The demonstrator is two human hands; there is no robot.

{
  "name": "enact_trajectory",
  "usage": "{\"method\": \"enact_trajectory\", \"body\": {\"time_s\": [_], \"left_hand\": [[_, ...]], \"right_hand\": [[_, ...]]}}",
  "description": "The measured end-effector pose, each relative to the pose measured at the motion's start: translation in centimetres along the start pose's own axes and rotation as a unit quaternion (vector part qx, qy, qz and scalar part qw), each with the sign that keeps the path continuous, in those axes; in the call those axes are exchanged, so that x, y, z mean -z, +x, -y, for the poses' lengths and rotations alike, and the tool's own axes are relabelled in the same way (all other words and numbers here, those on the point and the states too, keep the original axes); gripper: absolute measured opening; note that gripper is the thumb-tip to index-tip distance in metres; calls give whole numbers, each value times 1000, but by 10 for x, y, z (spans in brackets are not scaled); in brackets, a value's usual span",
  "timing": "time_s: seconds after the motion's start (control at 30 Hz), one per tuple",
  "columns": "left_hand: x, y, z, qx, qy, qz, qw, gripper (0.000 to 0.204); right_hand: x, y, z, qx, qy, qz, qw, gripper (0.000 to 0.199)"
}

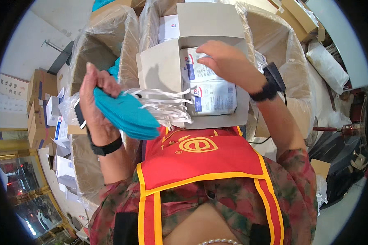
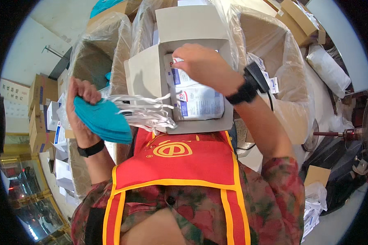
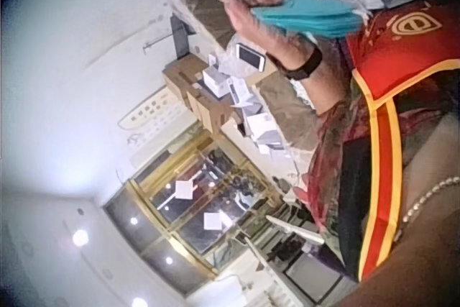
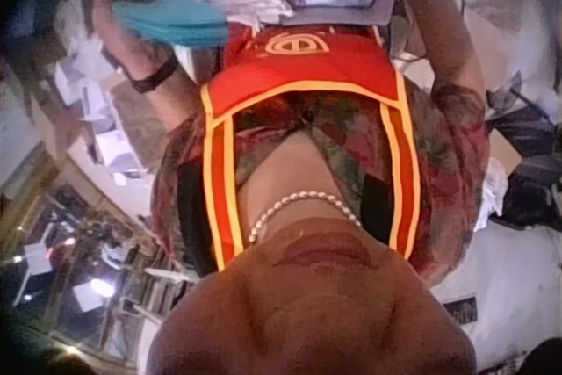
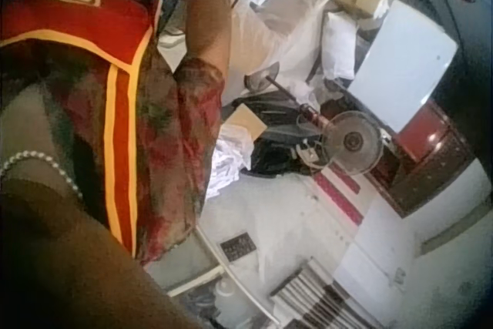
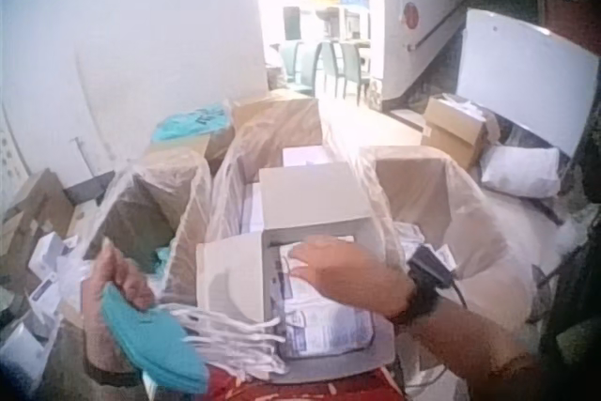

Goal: Sorting and packaging respirators into boxes.

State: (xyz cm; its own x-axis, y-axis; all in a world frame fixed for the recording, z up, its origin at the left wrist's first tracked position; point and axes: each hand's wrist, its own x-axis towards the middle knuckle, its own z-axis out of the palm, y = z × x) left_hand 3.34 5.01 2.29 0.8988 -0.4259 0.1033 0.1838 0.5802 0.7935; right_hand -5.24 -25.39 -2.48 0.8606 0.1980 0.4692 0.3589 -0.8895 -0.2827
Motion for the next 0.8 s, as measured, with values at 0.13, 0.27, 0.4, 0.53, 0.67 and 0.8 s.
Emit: {"method": "enact_trajectory", "body": {"time_s": [0.13, 0.27, 0.4, 0.53, 0.67, 0.8], "left_hand": [[-11, -8, -8, -70, 224, -68, 970, 24], [0, -11, 5, -22, 219, -32, 975, 18], [2, -10, 20, 1, 209, -32, 977, 15], [-9, -6, 32, 19, 287, -30, 957, 16], [-22, 1, 59, -66, 421, 33, 904, 31], [-57, -1, 69, -117, 566, 98, 810, 49]], "right_hand": [[-47, 15, -39, -66, -41, 126, 989, 42], [-95, 8, -64, -48, -151, 98, 982, 31], [-91, 7, -58, -52, -131, 77, 987, 27], [-62, 4, -42, -41, -31, 20, 998, 18], [-16, 2, -9, -8, -2, -13, 1000, 9], [38, 2, 37, 4, -51, -23, 998, 7]]}}
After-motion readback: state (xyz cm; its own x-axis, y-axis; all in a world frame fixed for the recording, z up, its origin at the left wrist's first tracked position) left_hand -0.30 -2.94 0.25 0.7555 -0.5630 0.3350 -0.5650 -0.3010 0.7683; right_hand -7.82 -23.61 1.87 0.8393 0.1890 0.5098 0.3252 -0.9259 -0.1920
